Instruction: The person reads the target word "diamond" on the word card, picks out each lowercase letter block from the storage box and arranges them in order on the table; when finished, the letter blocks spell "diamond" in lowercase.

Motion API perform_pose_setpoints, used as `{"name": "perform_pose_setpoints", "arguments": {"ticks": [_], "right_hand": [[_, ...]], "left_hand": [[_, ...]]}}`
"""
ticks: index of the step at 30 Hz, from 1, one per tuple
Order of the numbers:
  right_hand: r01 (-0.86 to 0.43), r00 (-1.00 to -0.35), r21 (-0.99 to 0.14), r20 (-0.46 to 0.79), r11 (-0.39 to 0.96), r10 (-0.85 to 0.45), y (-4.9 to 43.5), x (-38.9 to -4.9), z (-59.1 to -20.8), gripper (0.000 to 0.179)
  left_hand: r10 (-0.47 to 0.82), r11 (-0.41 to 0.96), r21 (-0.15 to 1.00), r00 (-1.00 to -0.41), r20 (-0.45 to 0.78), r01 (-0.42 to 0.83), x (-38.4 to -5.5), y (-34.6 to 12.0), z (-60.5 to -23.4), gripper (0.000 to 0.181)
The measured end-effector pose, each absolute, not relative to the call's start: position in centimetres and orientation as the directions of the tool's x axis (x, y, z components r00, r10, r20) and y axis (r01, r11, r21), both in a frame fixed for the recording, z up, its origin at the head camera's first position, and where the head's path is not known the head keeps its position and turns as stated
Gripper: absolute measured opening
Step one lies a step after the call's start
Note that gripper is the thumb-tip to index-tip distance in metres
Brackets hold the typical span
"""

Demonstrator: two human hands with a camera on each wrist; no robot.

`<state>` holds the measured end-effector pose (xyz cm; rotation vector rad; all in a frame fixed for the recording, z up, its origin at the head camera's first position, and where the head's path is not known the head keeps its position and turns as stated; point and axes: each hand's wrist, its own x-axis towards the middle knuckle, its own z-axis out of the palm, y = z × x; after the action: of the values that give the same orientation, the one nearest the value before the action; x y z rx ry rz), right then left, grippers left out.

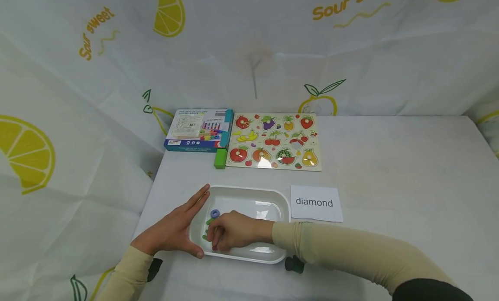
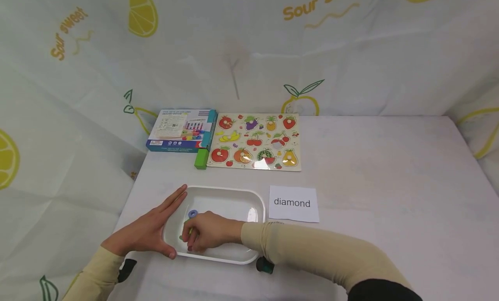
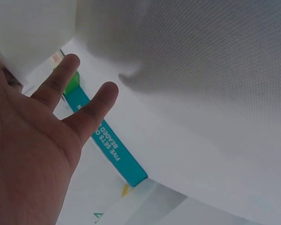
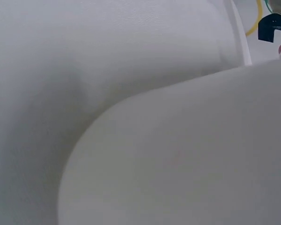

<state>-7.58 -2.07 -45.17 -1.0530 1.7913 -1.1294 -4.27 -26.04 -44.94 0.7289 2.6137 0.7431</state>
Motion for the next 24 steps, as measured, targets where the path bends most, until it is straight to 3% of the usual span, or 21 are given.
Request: {"name": "perform_pose_setpoints", "arguments": {"ticks": [10,24], "right_hand": [[0.004,-0.372,-0.936,-0.329,0.353,-0.868,-1.2,-8.0,-43.4,0.032],[0.126,-0.479,-0.937,-0.345,0.326,-0.807,3.0,-10.6,-39.4,0.032]], "left_hand": [[0.544,0.742,0.56,-0.819,-0.18,0.37,-4.3,-26.1,-45.0,0.142],[0.514,0.766,0.552,-0.829,-0.22,0.328,-4.3,-25.7,-44.8,0.145]]}}
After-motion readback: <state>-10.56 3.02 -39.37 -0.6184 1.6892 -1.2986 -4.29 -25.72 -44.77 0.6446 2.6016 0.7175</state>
